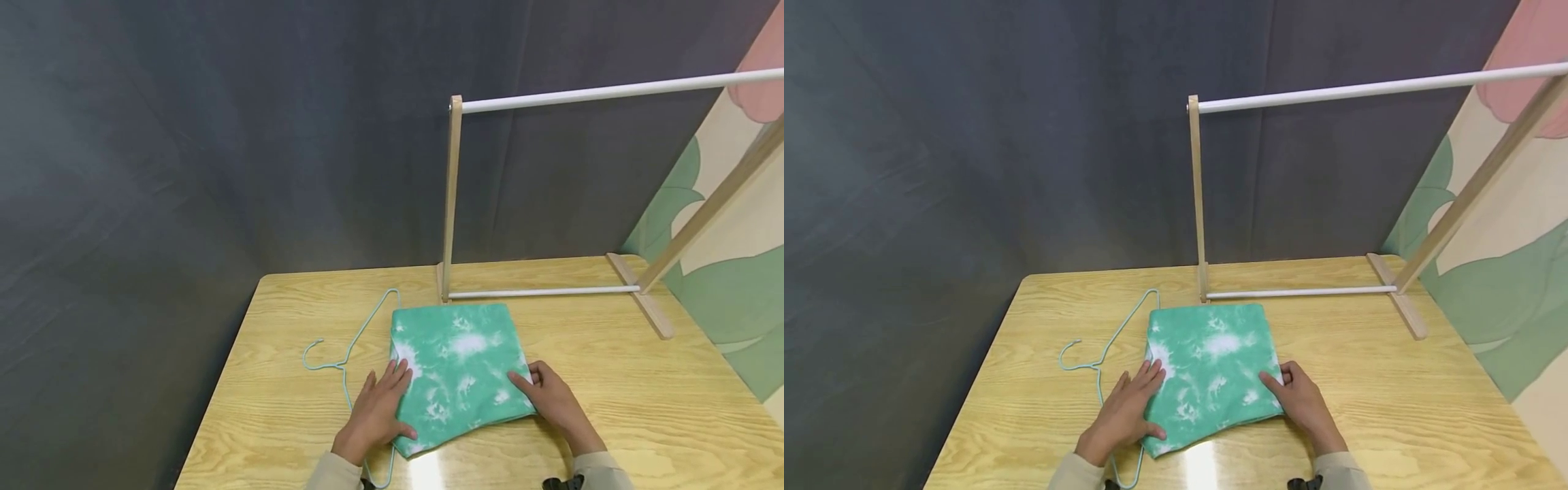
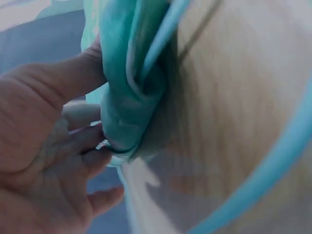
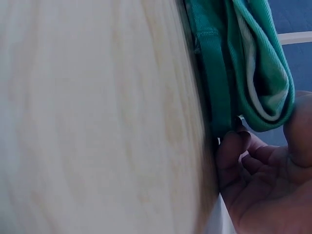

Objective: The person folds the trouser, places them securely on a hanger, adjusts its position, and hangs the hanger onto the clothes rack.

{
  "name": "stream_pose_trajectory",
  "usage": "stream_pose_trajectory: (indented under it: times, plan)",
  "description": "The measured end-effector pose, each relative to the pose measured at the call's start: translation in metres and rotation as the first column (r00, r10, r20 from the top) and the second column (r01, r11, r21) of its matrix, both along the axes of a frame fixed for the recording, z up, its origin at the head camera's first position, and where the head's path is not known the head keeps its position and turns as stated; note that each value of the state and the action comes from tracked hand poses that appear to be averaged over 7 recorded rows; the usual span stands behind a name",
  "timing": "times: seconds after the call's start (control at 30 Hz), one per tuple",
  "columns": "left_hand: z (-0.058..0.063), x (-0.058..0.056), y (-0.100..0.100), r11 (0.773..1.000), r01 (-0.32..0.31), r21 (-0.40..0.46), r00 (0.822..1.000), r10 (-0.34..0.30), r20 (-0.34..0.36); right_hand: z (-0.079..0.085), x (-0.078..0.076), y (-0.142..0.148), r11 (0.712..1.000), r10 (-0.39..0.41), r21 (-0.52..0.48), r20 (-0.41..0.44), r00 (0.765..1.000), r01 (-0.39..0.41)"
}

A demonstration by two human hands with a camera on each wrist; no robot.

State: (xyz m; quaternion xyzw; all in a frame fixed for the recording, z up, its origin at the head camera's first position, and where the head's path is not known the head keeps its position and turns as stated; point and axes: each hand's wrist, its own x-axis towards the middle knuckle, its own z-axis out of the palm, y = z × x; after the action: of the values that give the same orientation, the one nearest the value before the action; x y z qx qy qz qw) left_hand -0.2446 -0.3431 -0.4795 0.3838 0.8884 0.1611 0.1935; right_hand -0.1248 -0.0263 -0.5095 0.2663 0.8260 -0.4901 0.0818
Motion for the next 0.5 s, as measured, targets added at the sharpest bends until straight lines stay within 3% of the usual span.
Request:
stream_pose_trajectory:
  times: [0.07, 0.13, 0.23, 0.33, 0.4, 0.5]
  plan:
    - [-0.002, -0.001, -0.005, 0.995, -0.035, 0.097, 0.994, 0.025, 0.102, 0.001, 0.0, 0.001, 1.0, -0.012, -0.022, 0.005, 1.0, 0.012]
    - [-0.004, -0.001, -0.011, 0.972, -0.126, 0.2, 0.969, 0.076, 0.237, 0.002, -0.001, 0.002, 0.999, -0.02, -0.036, 0.006, 1.0, 0.02]
    - [-0.007, 0.0, -0.017, 0.893, -0.319, 0.316, 0.892, 0.171, 0.418, 0.005, 0.0, 0.002, 1.0, -0.006, 0.004, 0.016, 1.0, 0.006]
    - [-0.009, 0.004, -0.017, 0.81, -0.485, 0.33, 0.818, 0.287, 0.499, 0.011, 0.003, 0.0, 0.997, 0.024, 0.076, 0.05, 0.998, -0.028]
    - [-0.01, 0.006, -0.015, 0.773, -0.559, 0.3, 0.774, 0.356, 0.523, 0.014, 0.007, -0.002, 0.99, 0.047, 0.13, 0.087, 0.995, -0.058]
    - [-0.013, 0.008, -0.013, 0.739, -0.628, 0.243, 0.709, 0.415, 0.57, 0.015, 0.009, -0.003, 0.987, 0.063, 0.136, 0.123, 0.99, -0.08]
